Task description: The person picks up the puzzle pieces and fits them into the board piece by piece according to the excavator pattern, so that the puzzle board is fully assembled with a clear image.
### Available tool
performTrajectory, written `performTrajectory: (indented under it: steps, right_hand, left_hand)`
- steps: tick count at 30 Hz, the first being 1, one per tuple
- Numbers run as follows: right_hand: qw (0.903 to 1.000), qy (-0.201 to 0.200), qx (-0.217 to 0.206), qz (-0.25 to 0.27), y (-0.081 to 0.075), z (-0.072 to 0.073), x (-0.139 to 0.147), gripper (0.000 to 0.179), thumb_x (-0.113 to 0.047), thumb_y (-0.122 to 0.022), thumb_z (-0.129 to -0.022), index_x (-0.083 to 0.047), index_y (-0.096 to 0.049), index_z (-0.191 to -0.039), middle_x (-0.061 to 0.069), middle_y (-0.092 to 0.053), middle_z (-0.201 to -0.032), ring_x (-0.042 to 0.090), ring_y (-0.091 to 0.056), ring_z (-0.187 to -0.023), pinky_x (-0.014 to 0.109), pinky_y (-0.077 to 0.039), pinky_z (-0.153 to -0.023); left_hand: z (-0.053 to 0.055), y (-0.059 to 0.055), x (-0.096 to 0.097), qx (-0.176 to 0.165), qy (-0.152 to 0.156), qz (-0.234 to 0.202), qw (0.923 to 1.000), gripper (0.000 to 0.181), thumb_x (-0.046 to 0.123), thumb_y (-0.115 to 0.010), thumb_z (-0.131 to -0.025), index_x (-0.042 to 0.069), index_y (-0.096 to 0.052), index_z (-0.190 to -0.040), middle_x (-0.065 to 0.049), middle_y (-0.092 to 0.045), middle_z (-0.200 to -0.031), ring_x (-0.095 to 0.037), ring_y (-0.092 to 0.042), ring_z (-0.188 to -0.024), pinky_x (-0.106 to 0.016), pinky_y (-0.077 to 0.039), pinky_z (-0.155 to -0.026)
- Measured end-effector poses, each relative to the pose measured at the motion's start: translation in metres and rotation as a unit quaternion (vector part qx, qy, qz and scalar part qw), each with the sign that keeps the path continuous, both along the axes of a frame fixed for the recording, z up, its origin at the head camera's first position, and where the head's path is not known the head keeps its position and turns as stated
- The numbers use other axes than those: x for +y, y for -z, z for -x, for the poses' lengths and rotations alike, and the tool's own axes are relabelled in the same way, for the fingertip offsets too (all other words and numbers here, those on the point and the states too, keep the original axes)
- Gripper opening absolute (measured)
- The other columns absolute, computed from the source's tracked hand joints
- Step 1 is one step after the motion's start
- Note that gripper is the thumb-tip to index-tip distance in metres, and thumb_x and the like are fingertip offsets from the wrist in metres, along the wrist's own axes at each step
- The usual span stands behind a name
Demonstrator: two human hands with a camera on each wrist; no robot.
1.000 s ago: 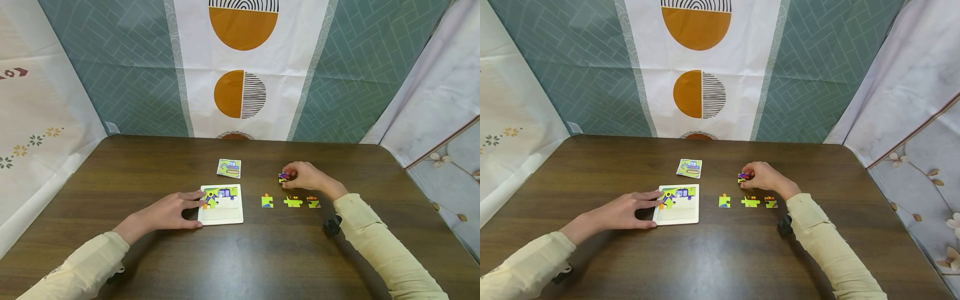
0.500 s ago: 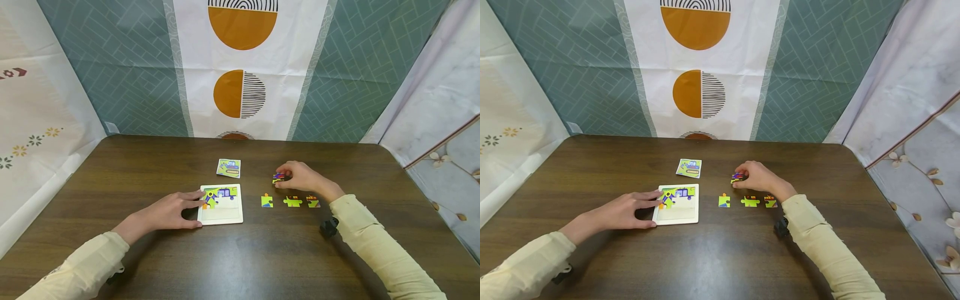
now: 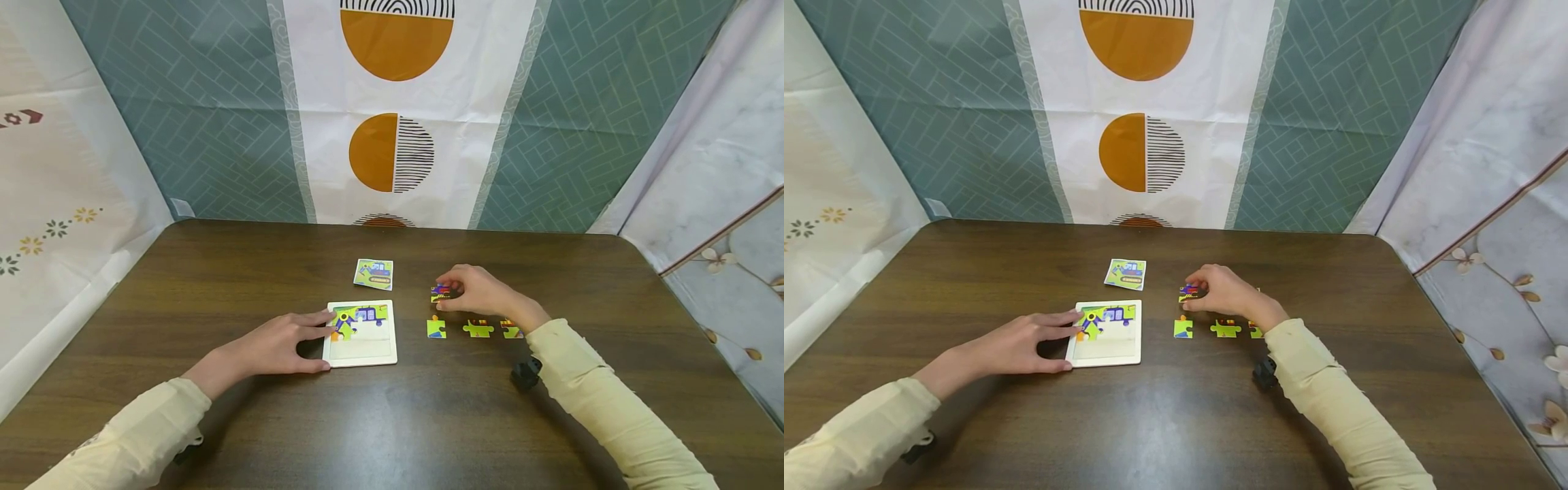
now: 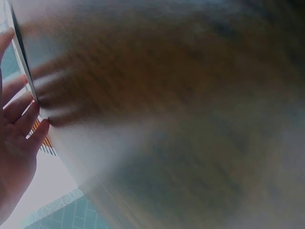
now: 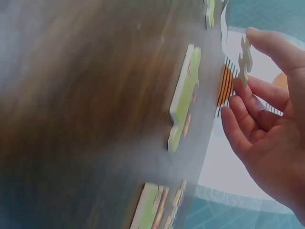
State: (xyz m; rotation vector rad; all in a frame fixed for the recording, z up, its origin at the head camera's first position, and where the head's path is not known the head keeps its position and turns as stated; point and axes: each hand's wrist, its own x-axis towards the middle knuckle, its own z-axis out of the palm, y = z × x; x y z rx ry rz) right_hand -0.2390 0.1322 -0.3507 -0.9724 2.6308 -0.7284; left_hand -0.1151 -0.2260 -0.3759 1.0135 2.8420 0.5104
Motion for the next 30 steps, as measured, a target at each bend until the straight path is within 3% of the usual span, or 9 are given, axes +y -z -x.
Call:
performTrajectory:
  steps: [13, 20, 30]
  right_hand:
    - [0.9998, -0.018, -0.006, -0.001, 0.003, -0.005, -0.020, 0.050, -0.029, -0.077, -0.081, 0.001, -0.065, -0.119, 0.008, -0.062, -0.105, 0.025, -0.058, -0.098, 0.037, -0.051, -0.087]
    - [0.9994, -0.018, -0.010, -0.030, -0.001, -0.014, -0.037, 0.051, -0.031, -0.078, -0.080, -0.002, -0.066, -0.120, 0.007, -0.062, -0.106, 0.023, -0.057, -0.099, 0.034, -0.051, -0.084]
    - [0.9976, -0.053, -0.003, -0.044, -0.005, -0.026, -0.061, 0.049, -0.030, -0.080, -0.080, -0.002, -0.067, -0.119, 0.005, -0.063, -0.103, 0.020, -0.055, -0.092, 0.029, -0.049, -0.079]
  left_hand:
    - [0.001, -0.001, 0.001, -0.004, 0.000, 0.000, 1.0000, 0.065, 0.050, -0.068, -0.086, 0.001, -0.062, -0.129, -0.015, -0.047, -0.143, -0.033, -0.049, -0.127, -0.049, -0.046, -0.096]
    - [0.000, -0.003, 0.001, -0.013, -0.005, -0.005, 0.9999, 0.064, 0.049, -0.069, -0.086, 0.002, -0.061, -0.129, -0.015, -0.047, -0.144, -0.033, -0.048, -0.128, -0.050, -0.045, -0.096]
    - [0.000, -0.002, 0.001, -0.009, -0.004, -0.011, 0.9999, 0.062, 0.045, -0.071, -0.085, 0.001, -0.062, -0.129, -0.015, -0.047, -0.143, -0.033, -0.048, -0.128, -0.050, -0.045, -0.097]
